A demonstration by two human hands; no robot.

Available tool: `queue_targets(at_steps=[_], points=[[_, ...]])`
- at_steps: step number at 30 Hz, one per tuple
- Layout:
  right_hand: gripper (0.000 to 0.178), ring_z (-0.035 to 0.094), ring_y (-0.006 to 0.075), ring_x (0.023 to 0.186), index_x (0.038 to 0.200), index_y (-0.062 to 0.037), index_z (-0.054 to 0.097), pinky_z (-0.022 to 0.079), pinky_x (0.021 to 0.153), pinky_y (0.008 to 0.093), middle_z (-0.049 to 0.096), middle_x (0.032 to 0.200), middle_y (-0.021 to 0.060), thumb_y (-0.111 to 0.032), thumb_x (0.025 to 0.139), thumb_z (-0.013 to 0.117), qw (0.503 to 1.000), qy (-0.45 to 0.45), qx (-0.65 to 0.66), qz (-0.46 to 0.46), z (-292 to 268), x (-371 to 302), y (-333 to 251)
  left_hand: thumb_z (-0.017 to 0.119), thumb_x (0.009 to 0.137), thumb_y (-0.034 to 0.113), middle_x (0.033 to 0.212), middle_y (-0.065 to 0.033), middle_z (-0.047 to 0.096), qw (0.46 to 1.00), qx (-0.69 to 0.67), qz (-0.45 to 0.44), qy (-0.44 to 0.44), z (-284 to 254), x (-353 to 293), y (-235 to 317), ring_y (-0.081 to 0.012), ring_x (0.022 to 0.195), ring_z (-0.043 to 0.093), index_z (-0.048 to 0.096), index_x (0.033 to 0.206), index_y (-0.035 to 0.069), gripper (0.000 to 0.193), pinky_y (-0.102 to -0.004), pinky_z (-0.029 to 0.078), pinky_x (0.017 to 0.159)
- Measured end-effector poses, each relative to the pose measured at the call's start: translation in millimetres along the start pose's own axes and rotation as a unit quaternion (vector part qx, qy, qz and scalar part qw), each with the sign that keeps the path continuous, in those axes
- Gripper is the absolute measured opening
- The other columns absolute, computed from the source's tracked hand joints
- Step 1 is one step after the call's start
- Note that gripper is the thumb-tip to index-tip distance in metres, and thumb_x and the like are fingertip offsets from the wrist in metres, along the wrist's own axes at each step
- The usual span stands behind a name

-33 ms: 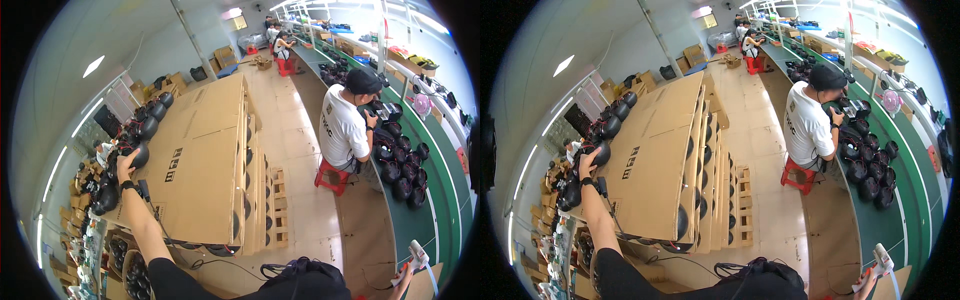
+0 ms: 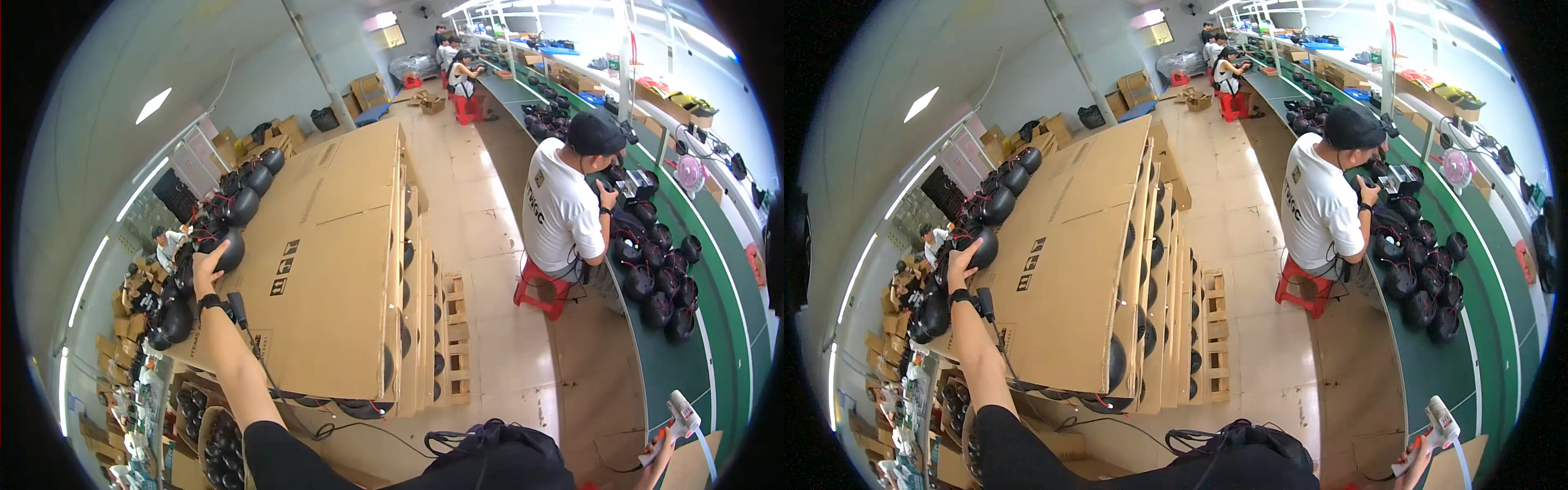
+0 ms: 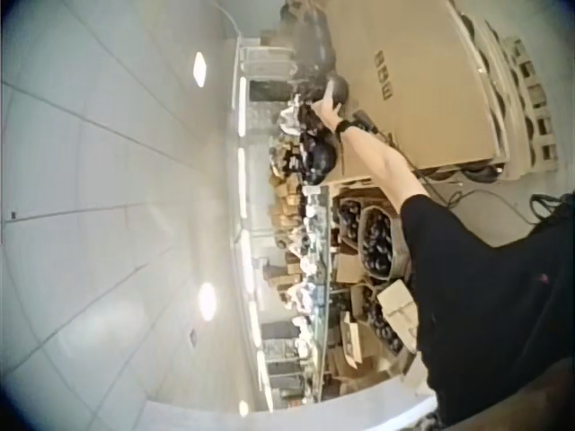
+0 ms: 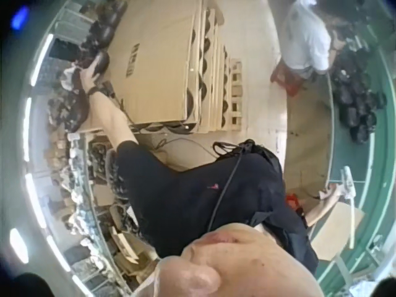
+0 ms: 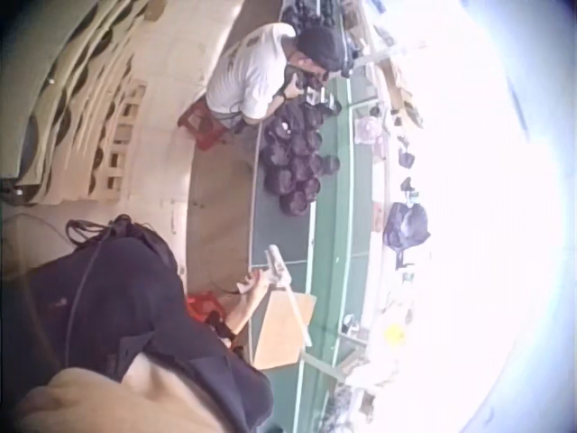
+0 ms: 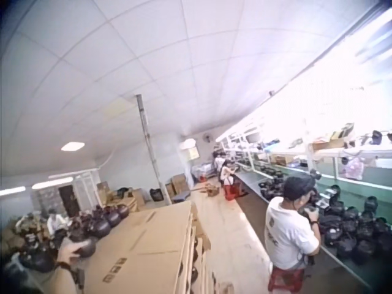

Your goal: Applying hot glue and connecting wires to circular black plastic components.

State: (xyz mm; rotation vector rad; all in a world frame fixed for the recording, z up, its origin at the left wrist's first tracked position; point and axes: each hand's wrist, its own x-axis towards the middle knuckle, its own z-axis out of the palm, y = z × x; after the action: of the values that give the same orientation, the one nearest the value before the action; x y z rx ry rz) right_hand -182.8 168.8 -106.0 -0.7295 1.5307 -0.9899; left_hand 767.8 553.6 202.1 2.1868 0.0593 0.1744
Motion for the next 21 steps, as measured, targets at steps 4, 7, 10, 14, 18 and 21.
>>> queue_targets(at_steps=[4, 7, 10, 14, 18, 21], points=[[0.039, 0.042, 0.0103, 0.044, 0.123, -0.0214, 0.052, 0.034, 0.039, 0.0245, 0.05, 0.068, 0.0004, -0.035, 0.089, 0.064, 0.995, -0.029, 0.072, -0.057, 8.0, 44.4, 20.1, 0.086, 0.065, 0.045, 0.132, -0.0311, 0.044, 0.984, -0.05, 0.071, 0.155, 22.2, 30.3, -48.6, -0.0348, 0.109, 0.057, 0.029, 0.132, -0.017, 0.107, -0.045, 0.057, 0.07], [0.041, 0.038, 0.0072, 0.039, 0.129, -0.0233, 0.051, 0.03, 0.036, 0.0204, 0.048, 0.066, -0.0012, -0.033, 0.091, 0.062, 0.994, -0.051, 0.078, -0.065, 13.3, 56.5, 20.4, 0.085, 0.067, 0.044, 0.124, -0.0314, 0.05, 0.952, 0.07, 0.086, 0.285, 3.7, 50.8, -75.5, -0.0325, 0.106, 0.059, 0.037, 0.125, -0.016, 0.096, -0.0382, 0.057, 0.063], [0.042, 0.038, 0.007, 0.04, 0.13, -0.0224, 0.05, 0.031, 0.036, 0.0203, 0.048, 0.066, -0.001, -0.033, 0.091, 0.062, 0.995, -0.051, 0.044, -0.071, 16.5, 52.7, 17.9, 0.084, 0.07, 0.041, 0.101, -0.0201, 0.064, 0.97, 0.009, 0.086, 0.226, 13.5, 53.3, -84.6, -0.0228, 0.088, 0.065, 0.056, 0.104, -0.009, 0.066, -0.0307, 0.055, 0.058], [0.044, 0.04, 0.0069, 0.041, 0.13, -0.0216, 0.05, 0.031, 0.037, 0.0198, 0.048, 0.065, -0.0008, -0.034, 0.09, 0.063, 0.998, -0.037, 0.026, -0.053, 23.9, 38.3, 17.8, 0.08, 0.077, 0.03, 0.089, -0.0104, 0.067, 0.974, -0.117, 0.124, 0.152, 30.0, 44.0, -78.4, -0.0148, 0.075, 0.065, 0.065, 0.094, -0.005, 0.041, -0.0265, 0.055, 0.06], [0.044, 0.041, 0.0069, 0.042, 0.129, -0.0215, 0.051, 0.032, 0.037, 0.0195, 0.048, 0.066, -0.0008, -0.035, 0.089, 0.064, 0.998, -0.049, 0.024, -0.041, 58.2, 3.9, 4.3, 0.074, 0.081, 0.024, 0.093, -0.009, 0.068, 0.968, -0.15, 0.132, 0.151, 19.4, 53.2, -83.2, -0.0154, 0.077, 0.065, 0.067, 0.105, -0.002, 0.035, -0.0275, 0.058, 0.064], [0.039, 0.043, 0.0076, 0.044, 0.122, -0.0154, 0.053, 0.033, 0.039, 0.0206, 0.048, 0.067, -0.0005, -0.035, 0.089, 0.064, 0.997, -0.052, 0.018, -0.048, 59.0, -12.6, -0.6, 0.071, 0.082, 0.023, 0.098, -0.0092, 0.068, 0.97, -0.15, 0.125, 0.141, 18.7, 57.5, -83.9, -0.0168, 0.08, 0.066, 0.068, 0.109, 0.001, 0.035, -0.0283, 0.058, 0.066]])
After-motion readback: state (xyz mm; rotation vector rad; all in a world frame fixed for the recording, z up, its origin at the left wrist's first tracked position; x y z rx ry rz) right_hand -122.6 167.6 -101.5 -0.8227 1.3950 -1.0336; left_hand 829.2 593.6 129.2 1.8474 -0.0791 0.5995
